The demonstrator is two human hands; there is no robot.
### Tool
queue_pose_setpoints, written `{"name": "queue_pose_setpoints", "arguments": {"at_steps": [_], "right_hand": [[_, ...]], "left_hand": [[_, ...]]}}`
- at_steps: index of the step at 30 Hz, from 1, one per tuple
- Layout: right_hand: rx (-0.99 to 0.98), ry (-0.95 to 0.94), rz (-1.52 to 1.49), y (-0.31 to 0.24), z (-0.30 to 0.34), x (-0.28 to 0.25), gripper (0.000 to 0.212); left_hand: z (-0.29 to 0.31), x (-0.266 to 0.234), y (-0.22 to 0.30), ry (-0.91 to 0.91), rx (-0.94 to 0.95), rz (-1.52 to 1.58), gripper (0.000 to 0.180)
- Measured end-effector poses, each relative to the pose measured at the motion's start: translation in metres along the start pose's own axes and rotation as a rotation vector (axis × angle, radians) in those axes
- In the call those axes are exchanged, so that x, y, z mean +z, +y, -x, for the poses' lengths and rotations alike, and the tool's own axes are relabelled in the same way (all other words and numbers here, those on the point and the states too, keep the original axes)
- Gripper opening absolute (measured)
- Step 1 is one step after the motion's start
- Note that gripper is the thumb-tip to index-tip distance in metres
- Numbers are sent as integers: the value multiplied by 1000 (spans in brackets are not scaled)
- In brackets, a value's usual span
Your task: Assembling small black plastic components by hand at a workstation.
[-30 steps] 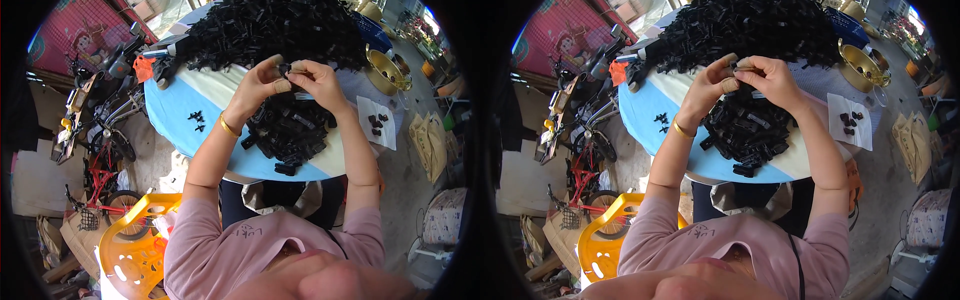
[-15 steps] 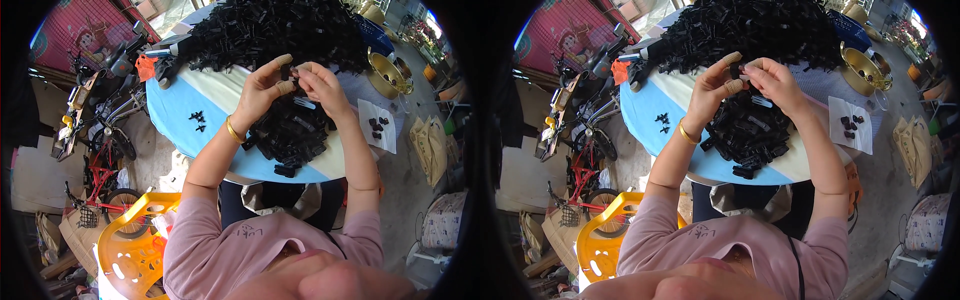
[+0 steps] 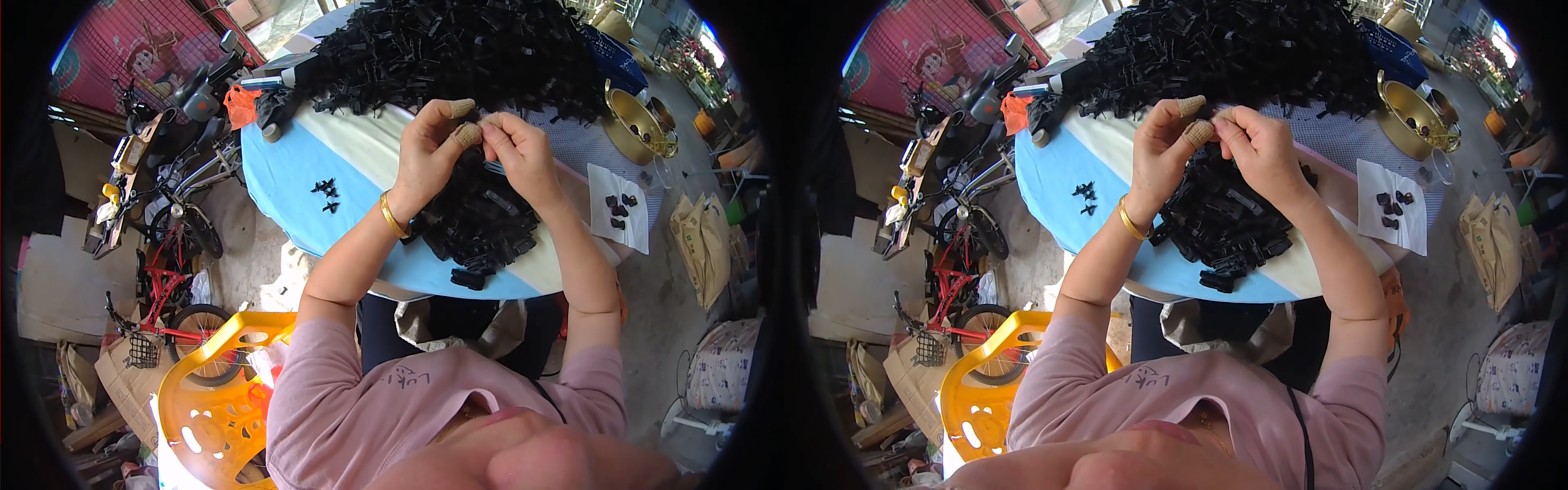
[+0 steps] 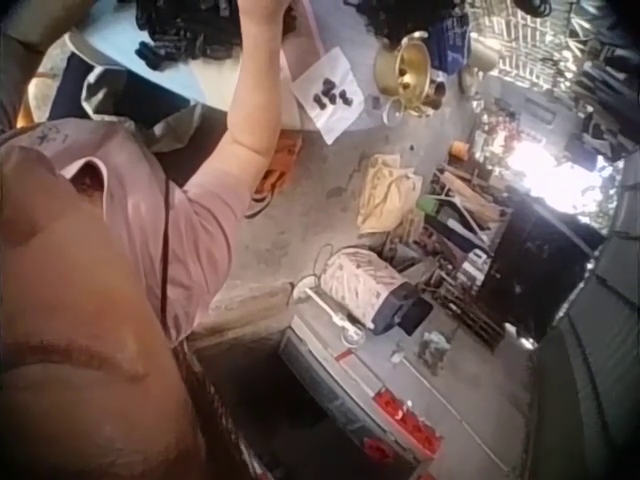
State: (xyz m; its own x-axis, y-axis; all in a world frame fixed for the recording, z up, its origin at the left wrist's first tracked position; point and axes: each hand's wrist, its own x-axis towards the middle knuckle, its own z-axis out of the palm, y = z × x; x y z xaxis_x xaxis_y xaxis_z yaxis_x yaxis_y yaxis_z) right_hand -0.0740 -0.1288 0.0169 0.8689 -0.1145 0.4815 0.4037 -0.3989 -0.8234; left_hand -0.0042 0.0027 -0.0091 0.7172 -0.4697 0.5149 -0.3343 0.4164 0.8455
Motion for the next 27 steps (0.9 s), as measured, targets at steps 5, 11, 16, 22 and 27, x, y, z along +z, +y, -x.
{"name": "queue_pose_setpoints", "arguments": {"at_steps": [5, 11, 16, 22, 27], "right_hand": [[97, -45, -90, 3, 0, -4, 18], [214, -146, -169, -6, -3, -12, 18], [-71, 30, 48, 2, 1, 0, 16], [37, 15, -7, 5, 2, -6, 16], [-9, 7, -116, 11, -2, -1, 13]], "left_hand": [[4, 7, 8, 57, 270, -360, 26], [2, 7, 3, 77, 293, -331, 26], [1, 7, 3, 94, 52, -7, 30], [3, 8, 6, 133, 218, -285, 25], [-1, 6, 7, 77, 90, 38, 33]]}}
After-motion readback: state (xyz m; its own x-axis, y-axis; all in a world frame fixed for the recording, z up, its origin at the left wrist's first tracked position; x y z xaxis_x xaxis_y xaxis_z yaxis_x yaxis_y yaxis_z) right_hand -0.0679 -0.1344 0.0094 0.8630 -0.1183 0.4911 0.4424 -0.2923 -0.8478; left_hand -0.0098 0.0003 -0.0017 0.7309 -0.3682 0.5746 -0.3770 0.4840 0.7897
